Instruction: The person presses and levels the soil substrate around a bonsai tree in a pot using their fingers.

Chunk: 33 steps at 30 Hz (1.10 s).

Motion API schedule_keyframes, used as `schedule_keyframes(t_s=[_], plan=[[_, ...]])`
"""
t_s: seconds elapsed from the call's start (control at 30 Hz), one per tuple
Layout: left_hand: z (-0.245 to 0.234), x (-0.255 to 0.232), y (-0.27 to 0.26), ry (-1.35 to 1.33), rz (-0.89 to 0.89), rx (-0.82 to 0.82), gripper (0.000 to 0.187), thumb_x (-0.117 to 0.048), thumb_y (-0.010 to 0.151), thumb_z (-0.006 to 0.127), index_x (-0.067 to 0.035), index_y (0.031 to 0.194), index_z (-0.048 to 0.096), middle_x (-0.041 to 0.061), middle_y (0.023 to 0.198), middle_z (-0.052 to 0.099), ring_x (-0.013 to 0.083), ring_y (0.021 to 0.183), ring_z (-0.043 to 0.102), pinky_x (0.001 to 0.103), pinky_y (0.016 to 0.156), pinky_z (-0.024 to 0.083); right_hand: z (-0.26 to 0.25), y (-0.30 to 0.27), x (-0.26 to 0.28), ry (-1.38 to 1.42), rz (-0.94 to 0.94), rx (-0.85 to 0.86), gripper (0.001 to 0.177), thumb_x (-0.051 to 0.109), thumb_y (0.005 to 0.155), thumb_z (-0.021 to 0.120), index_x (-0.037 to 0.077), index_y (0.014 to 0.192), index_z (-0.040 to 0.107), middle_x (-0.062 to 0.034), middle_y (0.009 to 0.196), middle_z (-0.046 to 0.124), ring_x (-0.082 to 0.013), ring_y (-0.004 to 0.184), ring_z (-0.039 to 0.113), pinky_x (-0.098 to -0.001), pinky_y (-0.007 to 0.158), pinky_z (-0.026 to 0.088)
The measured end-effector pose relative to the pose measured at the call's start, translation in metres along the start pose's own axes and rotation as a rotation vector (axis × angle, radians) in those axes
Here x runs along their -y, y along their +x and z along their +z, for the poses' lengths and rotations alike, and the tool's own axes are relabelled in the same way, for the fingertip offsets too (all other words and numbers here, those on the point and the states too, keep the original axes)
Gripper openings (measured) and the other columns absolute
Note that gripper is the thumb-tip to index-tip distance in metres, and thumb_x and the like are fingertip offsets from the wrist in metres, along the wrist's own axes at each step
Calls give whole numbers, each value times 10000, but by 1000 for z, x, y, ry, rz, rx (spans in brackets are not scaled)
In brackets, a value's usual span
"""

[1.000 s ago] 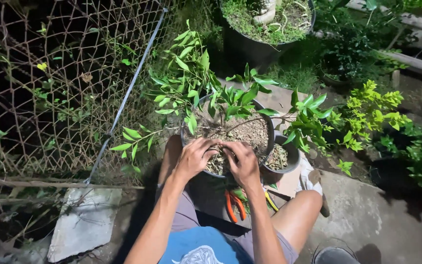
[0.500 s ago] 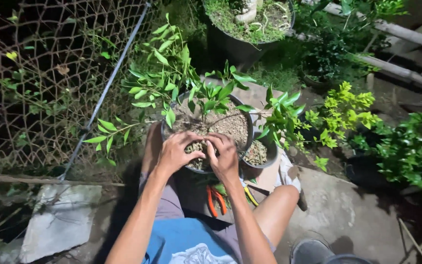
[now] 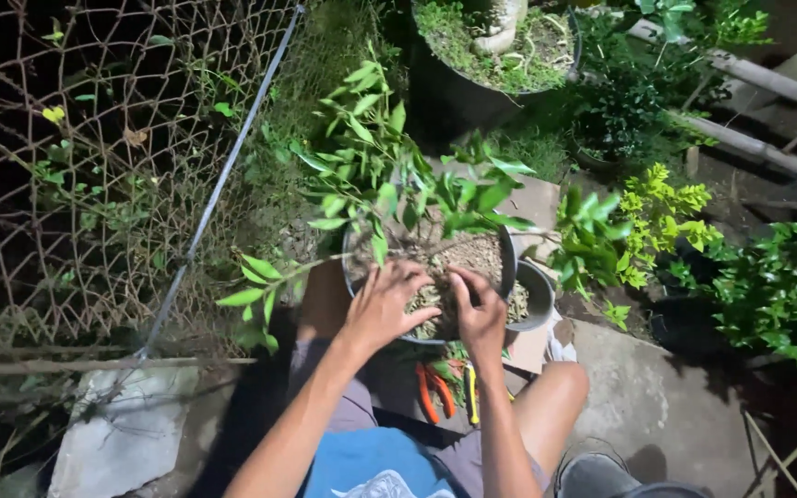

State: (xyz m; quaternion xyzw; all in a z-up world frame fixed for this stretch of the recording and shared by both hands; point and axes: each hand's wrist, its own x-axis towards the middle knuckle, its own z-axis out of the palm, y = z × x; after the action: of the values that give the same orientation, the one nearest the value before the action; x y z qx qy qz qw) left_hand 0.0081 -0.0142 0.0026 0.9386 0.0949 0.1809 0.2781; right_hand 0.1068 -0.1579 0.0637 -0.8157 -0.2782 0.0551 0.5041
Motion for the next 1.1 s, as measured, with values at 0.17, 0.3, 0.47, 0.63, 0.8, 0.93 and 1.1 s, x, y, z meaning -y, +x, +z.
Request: schedule_keyframes(t_s=[0.17, 0.3, 0.47, 0.63, 0.8, 0.93, 1.1], plan=[[10, 11, 2, 0, -31, -48, 395, -514, 916, 706, -255, 1214, 694, 10, 1241, 633, 317, 1223, 589, 591, 1094, 405, 9, 8, 3, -51, 118, -29, 189, 262, 989, 680, 165, 1098, 800, -133, 938, 801, -326, 940, 760, -466, 929, 555], [0, 6, 5, -9, -40, -28, 385, -539, 937, 679, -233, 1168, 716, 28, 1221, 666, 310, 1194, 617, 575, 1091, 421, 15, 8, -3, -79, 159, -82, 157, 219, 959, 708, 147, 1066, 799, -128, 915, 803, -319, 951, 758, -454, 900, 557], [-3, 2, 6, -151, -7, 29, 634, -516, 851, 771, -208, 1336, 503, 122, 1305, 522, 461, 1170, 576, 715, 1049, 382, 16, 11, -13, -136, 237, -106, 179, 294, 977, 712, 156, 1054, 795, -155, 943, 785, -352, 947, 740, -482, 957, 534], [-6, 2, 8, -158, -56, 125, 664, -450, 866, 779, -211, 1391, 450, 105, 1349, 432, 496, 1132, 573, 758, 1009, 399, 23, 19, -32, -281, 248, -33, 187, 326, 946, 738, 193, 1073, 767, -152, 981, 760, -384, 1016, 709, -508, 960, 529], [-18, -1, 12, -121, -64, 165, 715, -457, 861, 772, -137, 1408, 442, 136, 1394, 431, 525, 1182, 547, 744, 1044, 378, 22, 20, -13, -349, 278, 49, 201, 385, 942, 732, 242, 1072, 785, -124, 909, 767, -348, 982, 729, -483, 939, 552], [-15, -1, 12, -145, -64, 122, 738, -434, 844, 802, -141, 1428, 457, 112, 1409, 474, 510, 1205, 573, 745, 1091, 318, 15, 14, -17, -175, 171, 31, 121, 273, 935, 750, 204, 1021, 799, -113, 915, 782, -354, 938, 732, -461, 906, 548], [-5, -1, 8, -94, -28, 60, 703, -435, 872, 771, -157, 1456, 495, 96, 1350, 566, 453, 1274, 560, 725, 1072, 349, 9, 12, -22, -98, 121, -1, 108, 255, 927, 768, 205, 1017, 802, -70, 924, 794, -303, 940, 743, -425, 920, 548]])
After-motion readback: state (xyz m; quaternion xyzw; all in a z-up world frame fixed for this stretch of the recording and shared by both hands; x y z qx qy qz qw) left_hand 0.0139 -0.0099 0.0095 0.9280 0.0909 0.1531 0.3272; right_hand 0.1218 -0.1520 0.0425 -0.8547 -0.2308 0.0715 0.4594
